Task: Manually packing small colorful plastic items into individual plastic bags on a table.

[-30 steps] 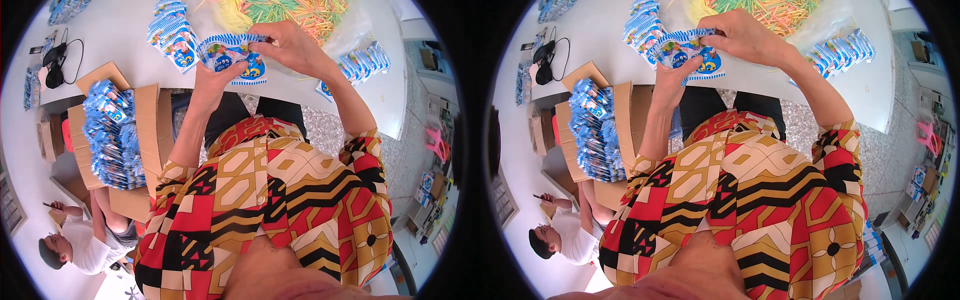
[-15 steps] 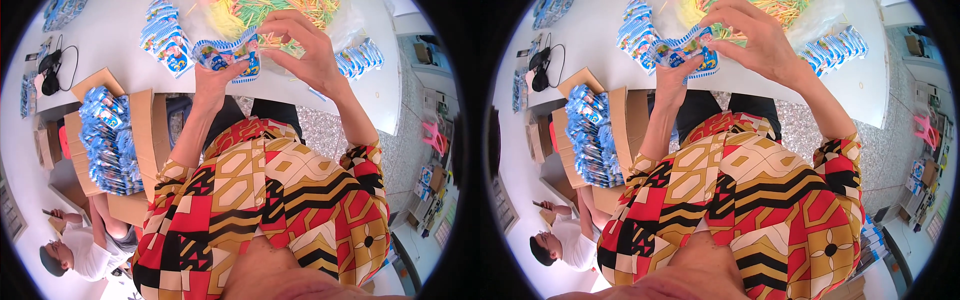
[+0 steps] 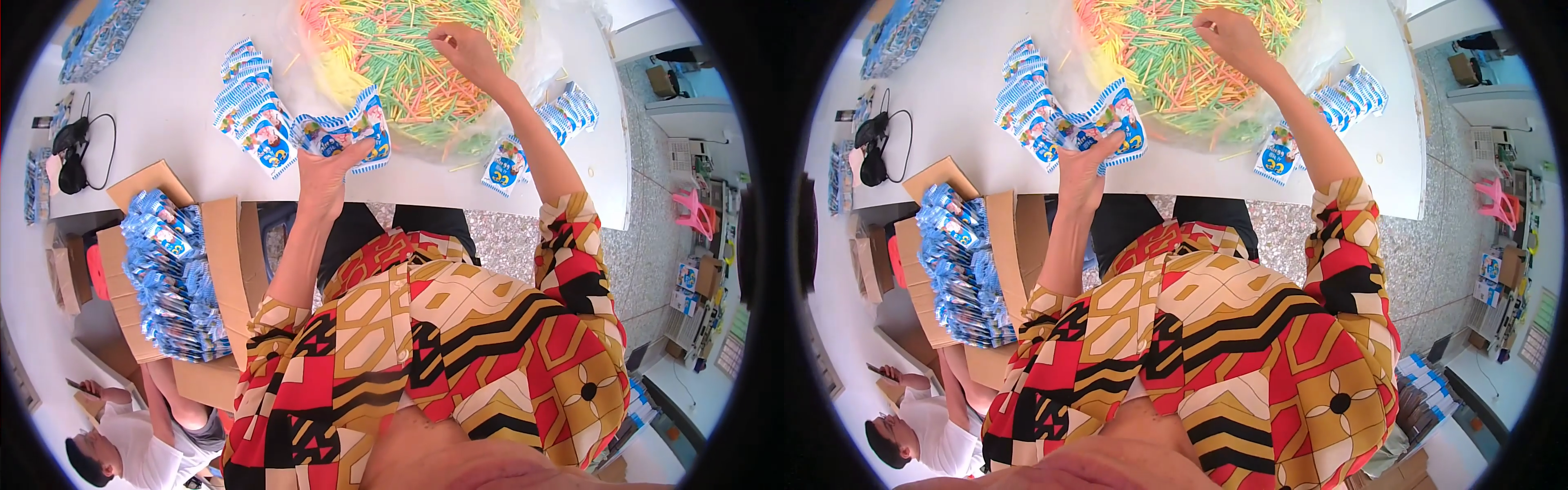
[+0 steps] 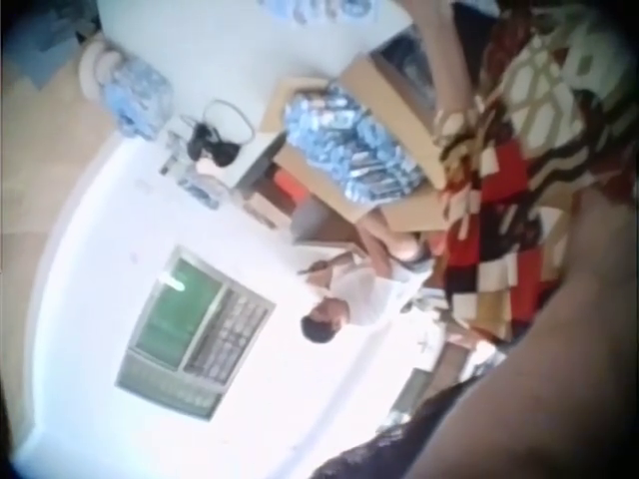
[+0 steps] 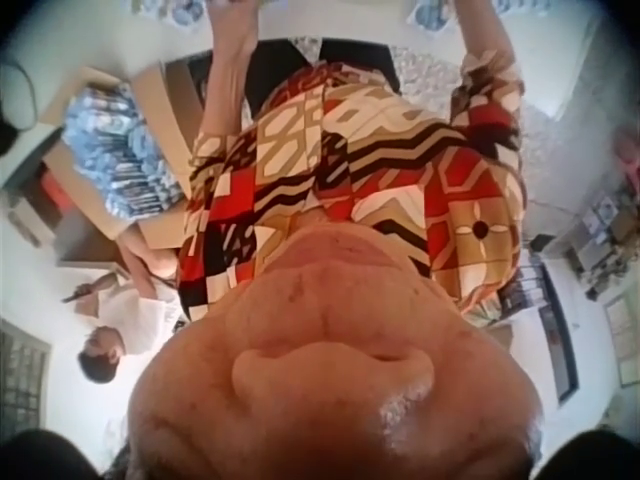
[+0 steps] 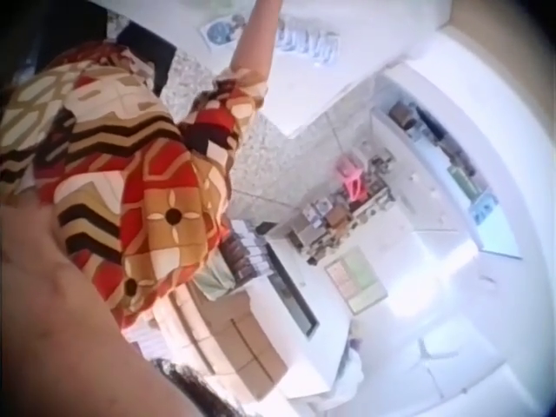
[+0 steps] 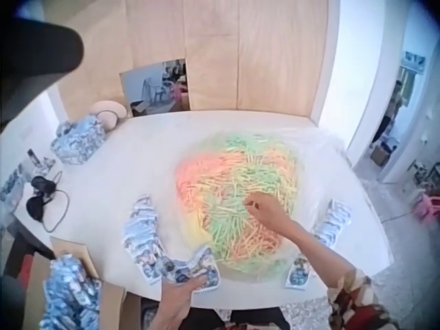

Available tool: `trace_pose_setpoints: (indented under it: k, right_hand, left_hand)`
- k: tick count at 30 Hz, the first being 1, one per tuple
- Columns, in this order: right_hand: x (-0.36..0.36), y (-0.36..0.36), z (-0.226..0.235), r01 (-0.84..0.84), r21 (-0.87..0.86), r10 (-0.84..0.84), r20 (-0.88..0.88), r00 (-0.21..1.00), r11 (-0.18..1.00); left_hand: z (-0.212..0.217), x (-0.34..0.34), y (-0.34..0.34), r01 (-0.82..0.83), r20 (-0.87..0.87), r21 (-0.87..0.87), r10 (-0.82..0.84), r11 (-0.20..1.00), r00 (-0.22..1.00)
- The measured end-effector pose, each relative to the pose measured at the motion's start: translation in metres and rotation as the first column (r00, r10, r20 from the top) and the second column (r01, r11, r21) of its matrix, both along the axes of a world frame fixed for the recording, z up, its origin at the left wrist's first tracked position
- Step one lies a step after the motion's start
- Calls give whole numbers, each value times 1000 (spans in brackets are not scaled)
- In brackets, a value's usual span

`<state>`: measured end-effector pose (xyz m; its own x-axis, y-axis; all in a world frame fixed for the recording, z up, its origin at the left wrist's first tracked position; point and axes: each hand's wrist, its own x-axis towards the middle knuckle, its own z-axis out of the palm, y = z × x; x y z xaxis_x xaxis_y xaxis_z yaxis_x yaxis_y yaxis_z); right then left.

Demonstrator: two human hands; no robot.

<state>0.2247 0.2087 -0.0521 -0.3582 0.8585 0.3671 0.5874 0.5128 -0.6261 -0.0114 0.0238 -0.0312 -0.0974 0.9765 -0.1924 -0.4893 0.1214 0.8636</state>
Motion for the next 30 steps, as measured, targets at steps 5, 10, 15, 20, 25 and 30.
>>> trace_pose_setpoints:
  k: [5,10,15,20,25,30]
  right_hand:
    - [-10,38,-1,-77,153,41,228,973,985]
    - [-9,62,9,14,124,-50,290,956,992]
    - [-15,83,8,-35,265,-80,411,908,964]
    - [-26,89,5,-113,327,-134,645,753,938]
    - [-64,81,25,-113,262,-114,713,692,958]
    - [-61,88,12,-131,262,-134,789,599,956]
  left_hand:
    - [10,1,8,55,-15,-4,-55,998,998]
    - [3,-3,11,24,-4,-9,-24,1000,1000]
    - [7,-4,10,36,2,-12,-36,999,999]
    - [10,0,16,76,1,34,-76,997,997]
    - [11,-5,15,27,-46,61,-24,998,999]
    - [16,3,16,58,-26,114,-55,992,998]
